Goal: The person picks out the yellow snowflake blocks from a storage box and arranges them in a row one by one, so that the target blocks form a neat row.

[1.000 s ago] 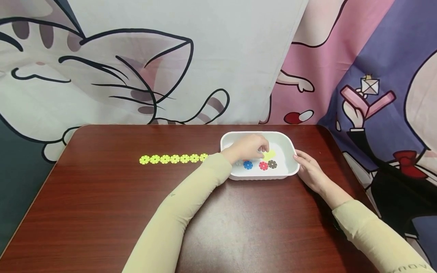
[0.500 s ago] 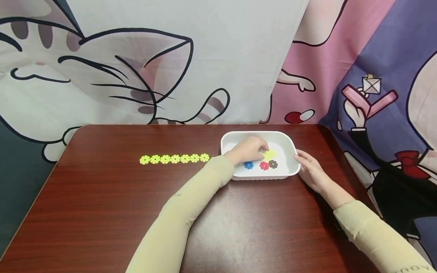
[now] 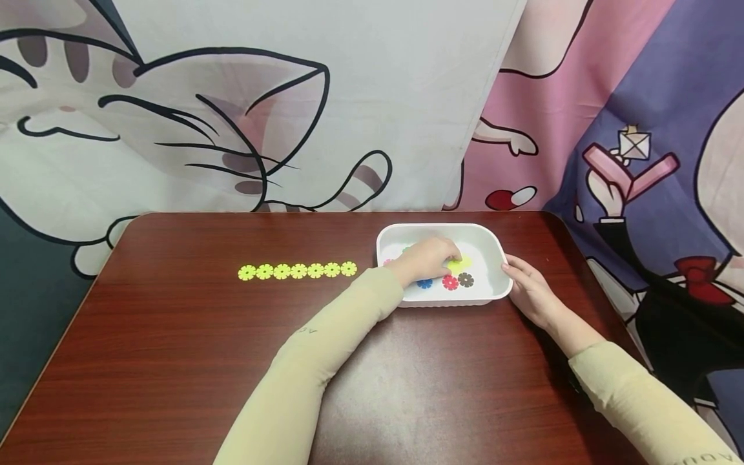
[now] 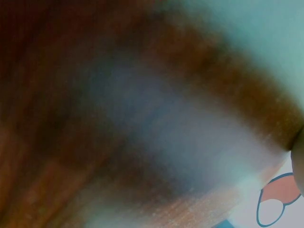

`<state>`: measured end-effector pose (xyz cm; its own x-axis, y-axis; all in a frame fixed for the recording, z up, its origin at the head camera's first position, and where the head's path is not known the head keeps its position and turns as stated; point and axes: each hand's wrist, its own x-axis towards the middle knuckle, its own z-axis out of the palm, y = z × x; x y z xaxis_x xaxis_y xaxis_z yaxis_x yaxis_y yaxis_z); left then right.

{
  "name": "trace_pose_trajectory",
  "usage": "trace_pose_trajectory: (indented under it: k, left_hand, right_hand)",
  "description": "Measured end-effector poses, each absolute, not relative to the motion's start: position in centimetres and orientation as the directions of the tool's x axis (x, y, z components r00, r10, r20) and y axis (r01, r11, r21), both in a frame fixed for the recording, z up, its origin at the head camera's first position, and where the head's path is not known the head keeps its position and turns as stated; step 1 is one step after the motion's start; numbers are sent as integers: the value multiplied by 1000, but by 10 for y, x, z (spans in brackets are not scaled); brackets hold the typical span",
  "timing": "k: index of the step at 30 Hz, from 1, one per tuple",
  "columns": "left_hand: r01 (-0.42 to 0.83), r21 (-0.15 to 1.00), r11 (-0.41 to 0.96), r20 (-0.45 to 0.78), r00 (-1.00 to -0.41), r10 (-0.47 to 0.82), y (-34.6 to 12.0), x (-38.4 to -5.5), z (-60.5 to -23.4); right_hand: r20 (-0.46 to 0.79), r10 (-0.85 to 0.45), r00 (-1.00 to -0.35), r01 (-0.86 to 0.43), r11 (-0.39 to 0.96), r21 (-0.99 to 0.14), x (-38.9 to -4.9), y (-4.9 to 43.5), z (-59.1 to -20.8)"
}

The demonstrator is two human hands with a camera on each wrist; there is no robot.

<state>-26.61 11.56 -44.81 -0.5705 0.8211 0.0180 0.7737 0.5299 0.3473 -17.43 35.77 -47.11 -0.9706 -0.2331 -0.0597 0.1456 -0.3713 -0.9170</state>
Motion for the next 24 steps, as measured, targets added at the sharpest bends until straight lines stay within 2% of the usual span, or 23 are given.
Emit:
trace_pose_trajectory:
  k: [24]
  left_hand:
    - [767, 312, 561, -1, -590, 808, 116, -262, -442]
  right_hand:
    - [-51, -244, -968, 137, -349, -927, -175, 358, -471]
